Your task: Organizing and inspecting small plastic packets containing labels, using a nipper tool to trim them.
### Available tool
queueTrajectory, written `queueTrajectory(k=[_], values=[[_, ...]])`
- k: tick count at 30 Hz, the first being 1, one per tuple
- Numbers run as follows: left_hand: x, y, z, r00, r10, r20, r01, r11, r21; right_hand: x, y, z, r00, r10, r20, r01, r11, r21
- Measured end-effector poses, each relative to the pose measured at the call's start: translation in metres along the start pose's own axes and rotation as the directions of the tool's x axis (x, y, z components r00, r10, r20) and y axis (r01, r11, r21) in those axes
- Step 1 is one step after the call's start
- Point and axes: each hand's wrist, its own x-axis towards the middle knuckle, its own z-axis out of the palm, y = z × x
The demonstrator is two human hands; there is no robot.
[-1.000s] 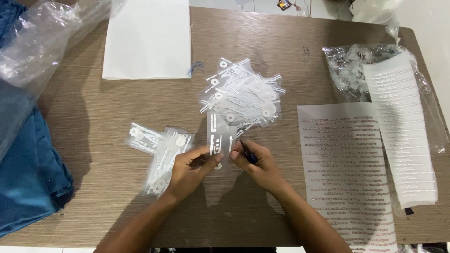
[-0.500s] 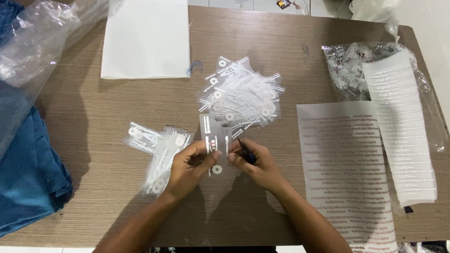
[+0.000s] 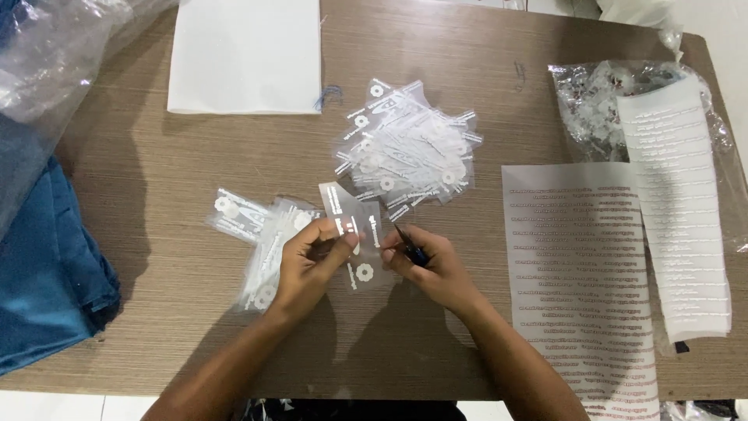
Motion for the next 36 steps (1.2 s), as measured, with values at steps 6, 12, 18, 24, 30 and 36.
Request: queueTrajectory(k=[6,12,18,24,30,36], values=[[0.001,0.005,0.001,0.999,0.036,-0.022,-0.036,0.999,0.007,0.004,-0.002,-0.002,0.999,0.031,0.022,-0.032,0.999,0.033],[-0.001,0.010,0.006,1.000,0.006,-0.022,-0.007,1.000,-0.011,0.002,-0.004,0.000,0.999,0.020,0.047,-0.020,1.000,0.004],[0.004,-0.001,-0.002,1.000,-0.024,-0.018,0.024,1.000,0.005,-0.001,0.007,0.000,0.996,0.018,0.083,-0.015,0.999,-0.035],[0.006,-0.013,-0.007,0.996,-0.089,-0.009,0.089,0.996,0.012,-0.001,0.015,-0.007,0.994,0.012,0.104,-0.008,0.999,-0.045],[0.005,-0.009,-0.003,0.996,-0.083,-0.009,0.084,0.992,0.093,-0.001,0.006,0.000,0.997,0.033,0.076,-0.029,0.998,-0.057],[0.003,-0.003,0.000,0.996,-0.089,-0.015,0.090,0.995,0.047,0.002,0.000,-0.004,0.997,0.073,0.021,-0.073,0.997,-0.016]])
